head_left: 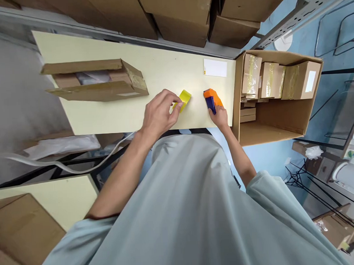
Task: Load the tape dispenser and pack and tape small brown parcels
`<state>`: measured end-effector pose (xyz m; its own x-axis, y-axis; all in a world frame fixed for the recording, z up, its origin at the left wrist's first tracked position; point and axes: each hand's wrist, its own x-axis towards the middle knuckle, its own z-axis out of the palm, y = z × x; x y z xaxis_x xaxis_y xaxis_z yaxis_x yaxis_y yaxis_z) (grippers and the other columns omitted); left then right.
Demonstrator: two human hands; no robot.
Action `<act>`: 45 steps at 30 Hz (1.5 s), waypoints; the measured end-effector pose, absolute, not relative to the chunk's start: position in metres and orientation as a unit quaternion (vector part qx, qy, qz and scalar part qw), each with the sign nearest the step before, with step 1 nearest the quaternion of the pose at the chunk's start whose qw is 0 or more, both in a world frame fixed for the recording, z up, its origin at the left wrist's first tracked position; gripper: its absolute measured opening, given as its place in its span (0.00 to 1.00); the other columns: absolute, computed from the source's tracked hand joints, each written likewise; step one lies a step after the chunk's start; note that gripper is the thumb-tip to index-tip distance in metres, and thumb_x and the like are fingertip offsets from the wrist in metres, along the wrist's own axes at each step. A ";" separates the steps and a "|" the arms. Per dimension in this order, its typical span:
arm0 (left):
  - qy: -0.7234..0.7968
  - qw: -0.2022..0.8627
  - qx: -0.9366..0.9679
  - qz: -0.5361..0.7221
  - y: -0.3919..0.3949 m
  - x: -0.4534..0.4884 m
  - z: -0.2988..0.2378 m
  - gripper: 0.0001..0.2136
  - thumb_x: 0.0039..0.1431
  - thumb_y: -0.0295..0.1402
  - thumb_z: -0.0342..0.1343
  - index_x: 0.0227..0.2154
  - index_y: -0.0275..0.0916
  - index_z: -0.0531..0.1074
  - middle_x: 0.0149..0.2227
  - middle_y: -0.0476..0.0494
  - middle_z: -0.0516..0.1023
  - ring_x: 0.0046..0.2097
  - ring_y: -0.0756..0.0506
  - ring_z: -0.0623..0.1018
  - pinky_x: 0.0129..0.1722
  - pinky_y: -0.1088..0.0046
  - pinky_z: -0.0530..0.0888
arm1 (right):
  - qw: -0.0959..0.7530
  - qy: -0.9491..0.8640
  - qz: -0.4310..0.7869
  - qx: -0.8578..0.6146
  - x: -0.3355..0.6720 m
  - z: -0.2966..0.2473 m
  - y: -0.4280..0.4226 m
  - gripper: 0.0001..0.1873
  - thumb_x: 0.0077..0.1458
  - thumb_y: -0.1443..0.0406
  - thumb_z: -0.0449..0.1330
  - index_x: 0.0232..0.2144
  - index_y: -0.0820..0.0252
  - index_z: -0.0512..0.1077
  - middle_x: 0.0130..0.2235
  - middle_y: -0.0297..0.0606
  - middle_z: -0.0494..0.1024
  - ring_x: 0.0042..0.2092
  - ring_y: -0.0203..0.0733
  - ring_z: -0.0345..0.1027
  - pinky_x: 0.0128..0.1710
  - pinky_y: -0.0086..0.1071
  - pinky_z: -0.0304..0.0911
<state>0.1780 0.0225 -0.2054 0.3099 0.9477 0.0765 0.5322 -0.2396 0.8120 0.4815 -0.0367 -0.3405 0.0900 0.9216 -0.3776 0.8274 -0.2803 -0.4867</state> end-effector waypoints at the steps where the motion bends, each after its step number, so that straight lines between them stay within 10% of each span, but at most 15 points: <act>1: 0.503 0.353 0.731 0.296 0.023 0.183 -0.205 0.13 0.76 0.50 0.58 0.42 0.47 0.77 0.45 0.40 0.83 0.46 0.36 0.83 0.49 0.55 0.80 | 0.088 -0.590 0.330 -0.732 0.483 -0.338 -0.039 0.25 0.78 0.46 0.53 0.52 0.60 0.78 0.45 0.51 0.81 0.52 0.61 0.78 0.60 0.58 0.77; 11: 0.481 0.402 0.703 0.336 0.021 0.247 -0.192 0.16 0.78 0.53 0.58 0.41 0.46 0.76 0.45 0.41 0.81 0.45 0.41 0.81 0.47 0.61 0.84 | 0.238 -0.455 0.370 -0.774 0.496 -0.318 -0.058 0.37 0.79 0.38 0.42 0.53 0.58 0.76 0.54 0.50 0.78 0.57 0.50 0.78 0.60 0.42 0.78; 24: 0.601 0.459 0.516 0.402 -0.006 0.221 -0.258 0.17 0.74 0.54 0.61 0.42 0.46 0.71 0.43 0.44 0.80 0.44 0.45 0.86 0.38 0.70 0.86 | 0.367 -0.402 0.504 -0.670 0.523 -0.268 -0.051 0.33 0.62 0.34 0.69 0.43 0.57 0.84 0.55 0.47 0.85 0.59 0.53 0.80 0.65 0.48 0.78; 32: 0.643 0.471 0.368 0.479 -0.025 0.190 -0.302 0.24 0.66 0.61 0.66 0.40 0.45 0.70 0.38 0.47 0.79 0.44 0.44 0.87 0.36 0.70 0.86 | 0.264 -0.605 0.437 -0.611 0.507 -0.267 -0.015 0.36 0.68 0.30 0.62 0.45 0.55 0.82 0.59 0.51 0.82 0.64 0.57 0.77 0.70 0.53 0.76; 45: 0.625 0.469 0.322 0.534 -0.013 0.119 -0.402 0.39 0.53 0.76 0.70 0.40 0.44 0.66 0.29 0.61 0.73 0.31 0.56 0.75 0.33 0.71 0.77 | 0.068 -0.825 0.377 -0.417 0.416 -0.286 -0.040 0.20 0.83 0.57 0.49 0.47 0.56 0.79 0.73 0.53 0.74 0.85 0.53 0.54 0.83 0.62 0.62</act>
<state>0.1193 -0.0131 -0.4023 -0.3530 0.9038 -0.2419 -0.0977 0.2216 0.9702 0.4159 -0.0404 -0.2856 -0.6435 0.7382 -0.2026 0.6365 0.3690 -0.6773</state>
